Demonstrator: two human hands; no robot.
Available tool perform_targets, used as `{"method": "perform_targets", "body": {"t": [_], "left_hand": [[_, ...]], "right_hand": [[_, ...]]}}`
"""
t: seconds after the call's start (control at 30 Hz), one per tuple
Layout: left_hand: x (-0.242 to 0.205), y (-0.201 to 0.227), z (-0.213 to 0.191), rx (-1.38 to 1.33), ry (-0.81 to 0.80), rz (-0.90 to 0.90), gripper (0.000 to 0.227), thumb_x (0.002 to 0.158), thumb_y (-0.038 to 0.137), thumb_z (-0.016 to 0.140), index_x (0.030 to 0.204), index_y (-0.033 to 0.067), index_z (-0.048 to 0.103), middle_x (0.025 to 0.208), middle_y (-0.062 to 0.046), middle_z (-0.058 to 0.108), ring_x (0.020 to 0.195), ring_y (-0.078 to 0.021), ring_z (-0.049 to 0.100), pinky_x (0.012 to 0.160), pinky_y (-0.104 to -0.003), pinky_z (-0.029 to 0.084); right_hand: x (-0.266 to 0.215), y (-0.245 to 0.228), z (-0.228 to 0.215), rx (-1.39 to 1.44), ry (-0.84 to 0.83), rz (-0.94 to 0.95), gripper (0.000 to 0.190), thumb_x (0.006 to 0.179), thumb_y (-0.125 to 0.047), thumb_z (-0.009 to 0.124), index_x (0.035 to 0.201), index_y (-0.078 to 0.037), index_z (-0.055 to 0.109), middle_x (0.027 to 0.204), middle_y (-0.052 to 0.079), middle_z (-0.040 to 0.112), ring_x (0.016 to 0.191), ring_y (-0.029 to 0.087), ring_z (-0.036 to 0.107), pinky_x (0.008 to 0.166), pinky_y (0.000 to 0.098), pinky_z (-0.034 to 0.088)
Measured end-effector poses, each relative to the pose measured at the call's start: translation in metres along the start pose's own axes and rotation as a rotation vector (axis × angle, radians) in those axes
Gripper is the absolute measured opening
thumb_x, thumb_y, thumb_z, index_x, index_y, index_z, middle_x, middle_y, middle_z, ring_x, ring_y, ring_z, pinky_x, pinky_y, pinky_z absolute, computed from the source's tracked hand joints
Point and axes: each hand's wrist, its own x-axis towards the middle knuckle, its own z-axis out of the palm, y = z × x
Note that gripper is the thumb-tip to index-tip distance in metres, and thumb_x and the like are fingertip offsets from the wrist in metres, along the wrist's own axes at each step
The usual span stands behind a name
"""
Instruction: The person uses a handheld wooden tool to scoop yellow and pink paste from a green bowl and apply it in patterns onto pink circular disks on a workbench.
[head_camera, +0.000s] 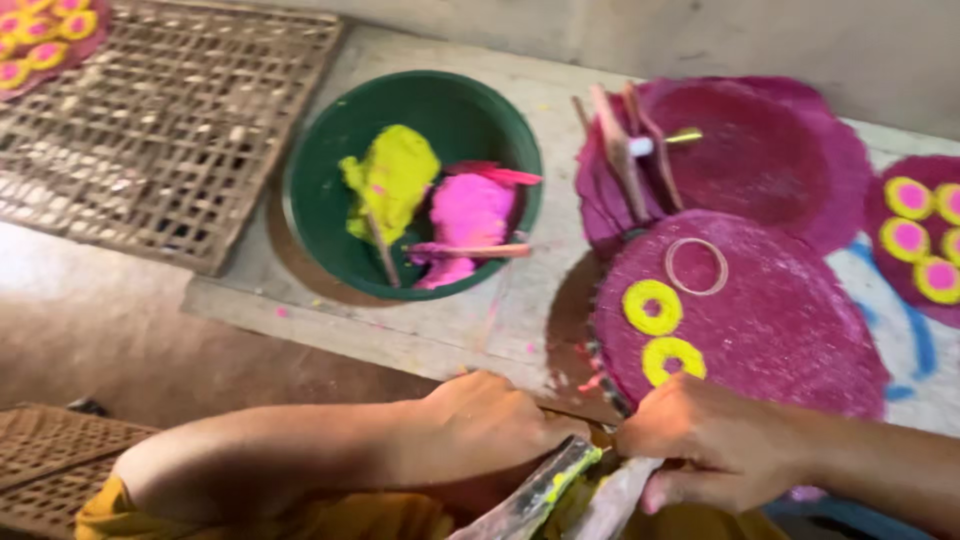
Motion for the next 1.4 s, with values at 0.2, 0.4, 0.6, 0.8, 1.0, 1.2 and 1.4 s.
{"method": "perform_targets", "body": {"t": [0.2, 0.4, 0.6, 0.8, 1.0, 1.2, 1.4], "left_hand": [[-0.047, -0.100, 0.066, -0.297, 0.516, 0.028, 0.037, 0.093, 0.030, 0.058, 0.127, 0.0204, 0.068, 0.103, -0.016, 0.075, 0.090, -0.0358, 0.072, 0.075, -0.047, 0.057], [-0.116, -0.240, 0.088, -1.320, 0.418, -0.071, 0.038, 0.093, 0.024, 0.065, 0.122, -0.0003, 0.066, 0.114, -0.026, 0.072, 0.106, -0.0389, 0.066, 0.090, -0.051, 0.052], [-0.072, -0.246, 0.080, -1.909, 0.029, 0.466, 0.051, 0.082, 0.017, 0.060, 0.132, 0.0077, 0.059, 0.132, -0.013, 0.067, 0.119, -0.0198, 0.071, 0.106, -0.032, 0.056], [-0.026, -0.243, 0.097, -1.537, 0.547, 0.155, 0.032, 0.088, 0.007, 0.063, 0.118, -0.0019, 0.071, 0.091, -0.013, 0.065, 0.076, -0.0179, 0.063, 0.065, -0.032, 0.053], [-0.043, -0.261, 0.094, -1.517, 0.601, 0.130, 0.023, 0.087, 0.001, 0.063, 0.109, 0.0002, 0.067, 0.089, -0.006, 0.066, 0.075, -0.0149, 0.063, 0.064, -0.032, 0.053], [-0.037, -0.262, 0.084, -1.484, 0.605, 0.154, 0.024, 0.086, -0.005, 0.067, 0.110, -0.0057, 0.067, 0.092, -0.012, 0.066, 0.083, -0.0189, 0.065, 0.070, -0.033, 0.054], [-0.036, -0.261, 0.085, -1.769, 0.561, 0.103, 0.041, 0.075, -0.008, 0.061, 0.114, 0.0043, 0.068, 0.099, 0.000, 0.069, 0.088, -0.0116, 0.064, 0.073, -0.028, 0.052]], "right_hand": [[0.049, 0.010, -0.019, 0.123, -0.041, 0.018, 0.058, 0.106, -0.057, 0.052, 0.083, -0.004, 0.056, 0.075, 0.011, 0.055, 0.072, 0.034, 0.065, 0.065, 0.0443, 0.046], [0.081, 0.038, -0.066, -1.001, 0.397, -0.087, 0.009, 0.088, -0.025, 0.067, 0.093, -0.020, 0.072, 0.070, -0.004, 0.060, 0.061, 0.014, 0.060, 0.052, 0.0326, 0.044], [0.140, 0.065, -0.109, -1.550, 0.442, -0.144, 0.020, 0.088, -0.012, 0.072, 0.108, -0.015, 0.072, 0.085, -0.001, 0.063, 0.077, 0.016, 0.062, 0.073, 0.0334, 0.045], [0.188, 0.027, -0.089, -1.323, 0.797, 0.018, 0.037, 0.080, -0.036, 0.074, 0.113, -0.020, 0.073, 0.115, 0.011, 0.064, 0.109, 0.027, 0.058, 0.096, 0.0420, 0.044], [0.184, 0.029, -0.050, -1.216, 0.929, -0.245, 0.018, 0.088, -0.021, 0.081, 0.103, -0.030, 0.080, 0.115, 0.004, 0.056, 0.110, 0.021, 0.050, 0.092, 0.0323, 0.048], [0.197, 0.018, -0.054, -1.147, 0.902, -0.087, 0.026, 0.080, -0.012, 0.082, 0.102, -0.024, 0.080, 0.115, 0.006, 0.055, 0.106, 0.026, 0.050, 0.088, 0.0358, 0.046], [0.210, 0.017, -0.055, -1.334, 0.818, -0.141, 0.030, 0.083, -0.018, 0.091, 0.110, -0.024, 0.080, 0.120, 0.002, 0.054, 0.105, 0.022, 0.051, 0.092, 0.0356, 0.046]]}}
